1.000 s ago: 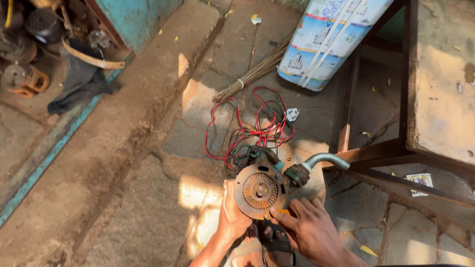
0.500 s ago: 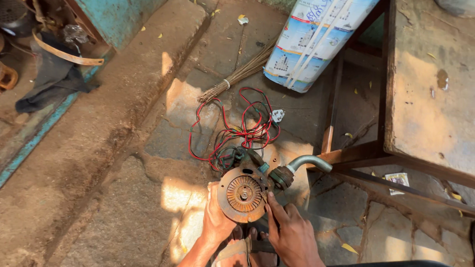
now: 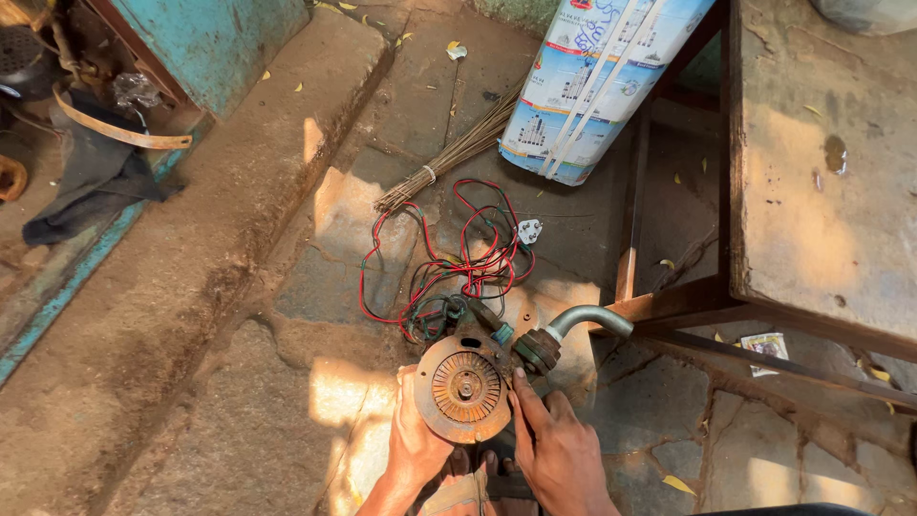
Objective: The person uses a yellow-handled screwdriver to loosen and remove screws from the end cap of a small electric motor. They then detach the end cap from the motor housing, exposing the internal rotor and stator components.
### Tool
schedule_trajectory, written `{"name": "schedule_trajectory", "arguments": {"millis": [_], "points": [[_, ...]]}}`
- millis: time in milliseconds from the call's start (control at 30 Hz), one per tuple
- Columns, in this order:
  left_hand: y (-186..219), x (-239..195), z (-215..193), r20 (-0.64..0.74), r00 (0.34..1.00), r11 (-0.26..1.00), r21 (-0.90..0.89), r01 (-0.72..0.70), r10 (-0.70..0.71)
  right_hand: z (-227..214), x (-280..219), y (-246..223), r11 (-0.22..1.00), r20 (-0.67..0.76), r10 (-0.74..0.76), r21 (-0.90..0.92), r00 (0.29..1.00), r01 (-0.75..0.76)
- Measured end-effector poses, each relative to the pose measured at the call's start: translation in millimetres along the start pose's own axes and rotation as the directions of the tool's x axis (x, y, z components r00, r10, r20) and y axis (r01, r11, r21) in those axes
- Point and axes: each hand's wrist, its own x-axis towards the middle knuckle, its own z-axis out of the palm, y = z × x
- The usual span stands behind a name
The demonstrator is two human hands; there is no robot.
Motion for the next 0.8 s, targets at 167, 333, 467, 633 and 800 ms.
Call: {"name": "schedule_trajectory", "arguments": {"millis": [167,333,467,633,800], "points": [[0.5,7.3,-3.2,0.005,1.0,1.0,0.01,-0.015,0.015,0.2,11.2,-1.8,0.998,0.03,0.041,-0.039,0.999,-0.04],[4.1,7.2,-4.8,0.029,0.996,0.988,-0.127,0.09,-0.087,-3.4,11.5,-6.2,0.994,0.073,0.082,-0.072,0.994,-0.077],[3.4,0.6,0.1,-0.008,0.999,0.999,-0.024,-0.044,0.044,-11.5,12.3,-6.2,0.998,0.079,0.044,-0.057,0.996,-0.04],[4.0,9.9,-4.6,-0.043,0.985,0.983,-0.072,-0.169,0.167,-18.8,22.3,-15.2,0.988,0.137,0.119,-0.119,0.983,-0.103],[6.2,10.7,-7.1,-0.031,0.989,0.989,-0.023,-0.148,0.147,-20.8,20.6,-19.5,0.964,0.228,0.238,-0.176,0.944,-0.2]]}}
